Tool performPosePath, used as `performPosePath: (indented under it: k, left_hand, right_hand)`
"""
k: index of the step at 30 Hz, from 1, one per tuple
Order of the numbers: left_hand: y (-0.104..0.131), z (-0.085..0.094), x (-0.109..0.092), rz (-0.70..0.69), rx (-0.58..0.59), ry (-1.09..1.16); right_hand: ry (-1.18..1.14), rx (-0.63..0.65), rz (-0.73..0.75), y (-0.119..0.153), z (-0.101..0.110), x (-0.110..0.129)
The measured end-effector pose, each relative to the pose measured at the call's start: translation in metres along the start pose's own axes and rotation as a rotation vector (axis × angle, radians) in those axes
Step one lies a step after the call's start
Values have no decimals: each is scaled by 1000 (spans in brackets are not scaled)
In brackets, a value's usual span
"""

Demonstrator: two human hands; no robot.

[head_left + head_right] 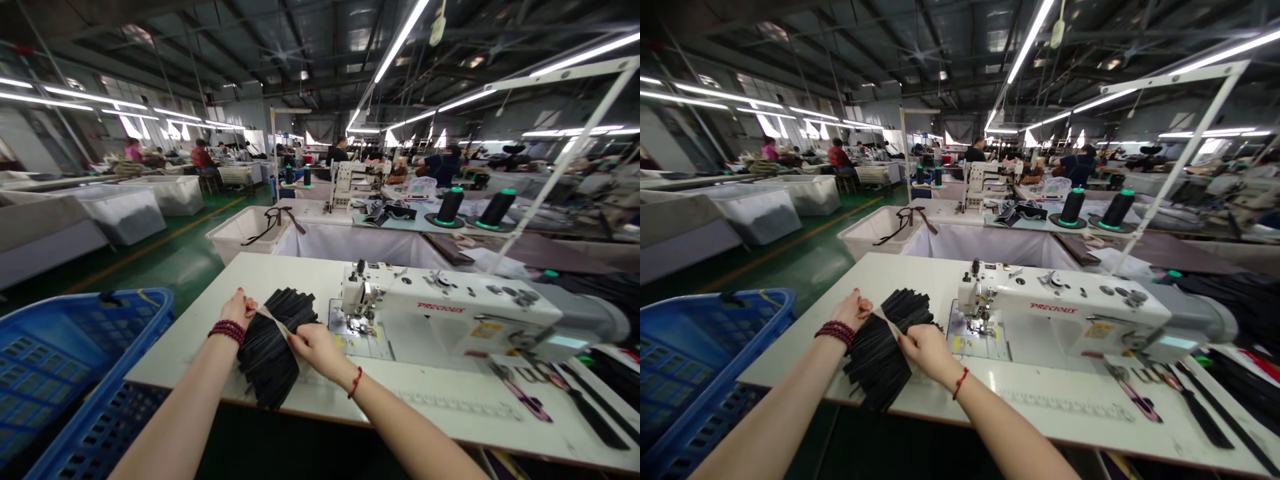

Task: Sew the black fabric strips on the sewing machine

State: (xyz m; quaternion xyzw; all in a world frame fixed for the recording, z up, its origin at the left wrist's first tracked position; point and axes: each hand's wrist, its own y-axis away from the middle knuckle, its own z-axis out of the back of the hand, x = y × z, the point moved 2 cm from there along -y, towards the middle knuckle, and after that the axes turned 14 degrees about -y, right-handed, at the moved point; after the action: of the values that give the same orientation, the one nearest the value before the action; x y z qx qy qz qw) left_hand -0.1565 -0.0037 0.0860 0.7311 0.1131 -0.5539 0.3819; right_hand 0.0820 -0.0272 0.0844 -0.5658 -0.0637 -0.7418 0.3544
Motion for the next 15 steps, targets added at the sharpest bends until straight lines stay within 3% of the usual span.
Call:
performPosePath:
  k: [6, 8, 11, 13, 15]
  left_hand:
    - [-5, 1, -11, -38, 111, -195]
    - [-8, 5, -21, -67, 152, -313]
    - [-14, 12, -35, -128, 206, -503]
    - [-17, 14, -38, -173, 241, -607]
    - [-20, 12, -34, -219, 275, -684]
  right_hand:
    - [-276, -298, -60, 48, -13, -2]
    - [-613, -419, -123, 65, -19, -5]
    - [-1255, -689, -337, 87, -31, -16]
    - [-1491, -829, -472, 97, -40, -23]
    - [-1624, -881, -555, 102, -47, -29]
